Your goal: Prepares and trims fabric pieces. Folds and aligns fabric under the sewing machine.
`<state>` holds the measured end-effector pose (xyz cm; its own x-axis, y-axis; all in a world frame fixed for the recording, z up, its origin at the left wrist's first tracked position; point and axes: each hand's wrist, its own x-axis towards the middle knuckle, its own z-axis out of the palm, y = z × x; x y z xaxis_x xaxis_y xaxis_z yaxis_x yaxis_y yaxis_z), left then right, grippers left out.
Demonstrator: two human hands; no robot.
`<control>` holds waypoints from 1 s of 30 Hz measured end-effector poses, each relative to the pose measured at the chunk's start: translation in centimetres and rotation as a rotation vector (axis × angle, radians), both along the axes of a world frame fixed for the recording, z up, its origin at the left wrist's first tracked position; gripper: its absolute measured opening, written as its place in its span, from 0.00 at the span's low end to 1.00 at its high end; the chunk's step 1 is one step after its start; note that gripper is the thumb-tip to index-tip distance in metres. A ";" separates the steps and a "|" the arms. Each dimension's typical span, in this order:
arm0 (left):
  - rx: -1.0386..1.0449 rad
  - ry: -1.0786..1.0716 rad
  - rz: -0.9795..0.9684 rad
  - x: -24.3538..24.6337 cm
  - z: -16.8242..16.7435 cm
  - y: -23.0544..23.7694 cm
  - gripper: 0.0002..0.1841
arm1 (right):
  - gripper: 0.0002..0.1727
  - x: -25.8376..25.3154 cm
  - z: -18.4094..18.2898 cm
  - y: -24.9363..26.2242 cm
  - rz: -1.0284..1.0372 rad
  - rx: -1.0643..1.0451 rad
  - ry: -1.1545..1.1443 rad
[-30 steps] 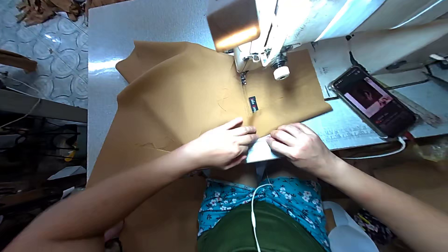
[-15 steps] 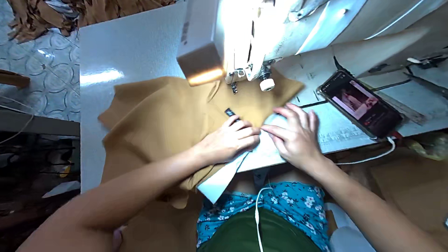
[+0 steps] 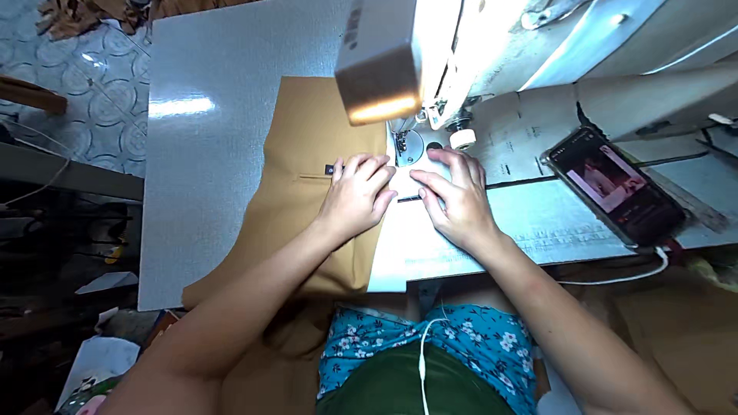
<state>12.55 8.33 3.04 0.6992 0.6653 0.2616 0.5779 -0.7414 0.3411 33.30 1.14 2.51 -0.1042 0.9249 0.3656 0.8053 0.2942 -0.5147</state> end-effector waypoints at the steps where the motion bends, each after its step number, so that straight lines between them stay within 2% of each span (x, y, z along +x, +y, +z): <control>1: -0.006 -0.011 0.015 0.7 0.0 0.6 0.20 | 0.18 0.1 -0.1 0.1 -0.020 -0.003 0.015; 5: -0.030 -0.033 0.054 2.4 0.1 1.1 0.19 | 0.17 0.1 -0.3 0.1 -0.076 0.002 0.051; 15: -0.095 -0.031 0.144 2.8 0.7 -0.1 0.19 | 0.16 -0.1 0.2 -0.1 -0.101 -0.028 0.082; 17: -0.053 -0.042 0.129 2.8 0.4 -0.1 0.17 | 0.16 0.0 0.1 -0.1 -0.106 -0.019 0.082; 22: 0.204 -0.077 0.029 3.1 -0.3 0.2 0.06 | 0.15 -0.1 0.2 -0.1 -0.101 -0.009 0.047; 24: 0.144 -0.023 -0.001 3.0 0.5 -0.5 0.07 | 0.14 -0.3 1.2 -1.1 -0.121 -0.027 -0.015; 26: -0.014 0.052 -0.033 2.2 1.7 -1.9 0.11 | 0.15 -1.0 2.3 -3.2 -0.178 -0.077 0.000; 28: -0.112 0.050 -0.071 0.9 1.9 -4.0 0.13 | 0.17 -1.7 3.3 -6.6 -0.210 -0.204 0.090; 30: -0.131 -0.019 -0.110 -0.1 1.1 -6.2 0.11 | 0.22 -2.4 3.4 -10.2 -0.203 -0.311 0.180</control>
<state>12.43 2.12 4.16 0.7651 0.6147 0.1916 0.4884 -0.7479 0.4495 30.88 -9.11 5.89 0.1323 0.9893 0.0611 0.7197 -0.0535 -0.6922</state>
